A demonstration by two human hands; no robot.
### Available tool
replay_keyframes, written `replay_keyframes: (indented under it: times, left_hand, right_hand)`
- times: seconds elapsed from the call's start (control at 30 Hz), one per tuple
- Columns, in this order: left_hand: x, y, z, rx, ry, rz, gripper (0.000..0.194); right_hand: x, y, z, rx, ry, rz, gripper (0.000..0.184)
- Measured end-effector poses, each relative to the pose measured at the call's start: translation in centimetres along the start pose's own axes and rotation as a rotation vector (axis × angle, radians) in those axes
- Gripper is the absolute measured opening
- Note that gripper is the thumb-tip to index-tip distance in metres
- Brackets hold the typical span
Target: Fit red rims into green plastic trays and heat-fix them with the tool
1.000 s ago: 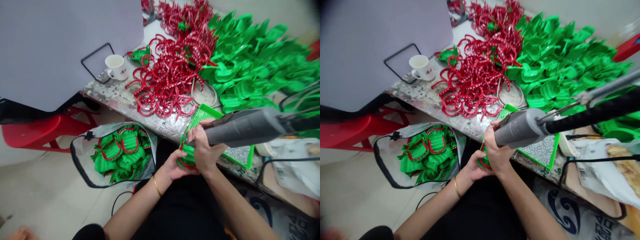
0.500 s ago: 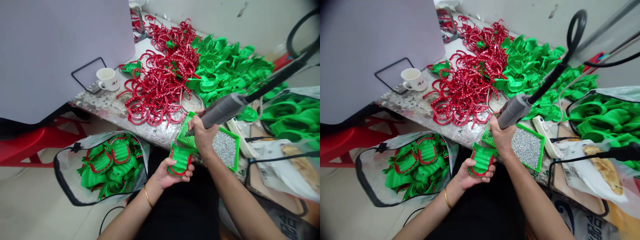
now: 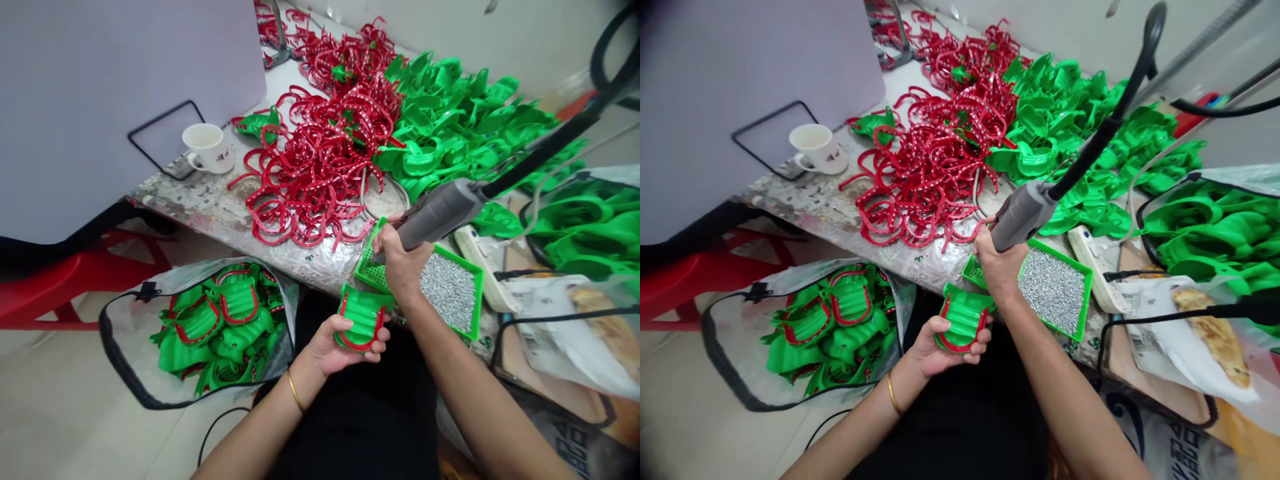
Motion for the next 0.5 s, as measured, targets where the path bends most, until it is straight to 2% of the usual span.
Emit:
replay_keyframes:
  times: [0.5]
  left_hand:
    - [-0.04,-0.09,0.08,-0.024,0.012,0.018,0.067]
  right_hand:
    - [-0.36,-0.65,0.14,0.013,-0.046,0.014,0.012]
Point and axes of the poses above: each hand's wrist, its own x-axis towards the middle knuckle, its own z-axis out of the back of the hand, y = z × x, the point moved 2 cm from there along x, towards the middle knuckle, and after that the axes turned 15 degrees about z, right-handed, at the moved point
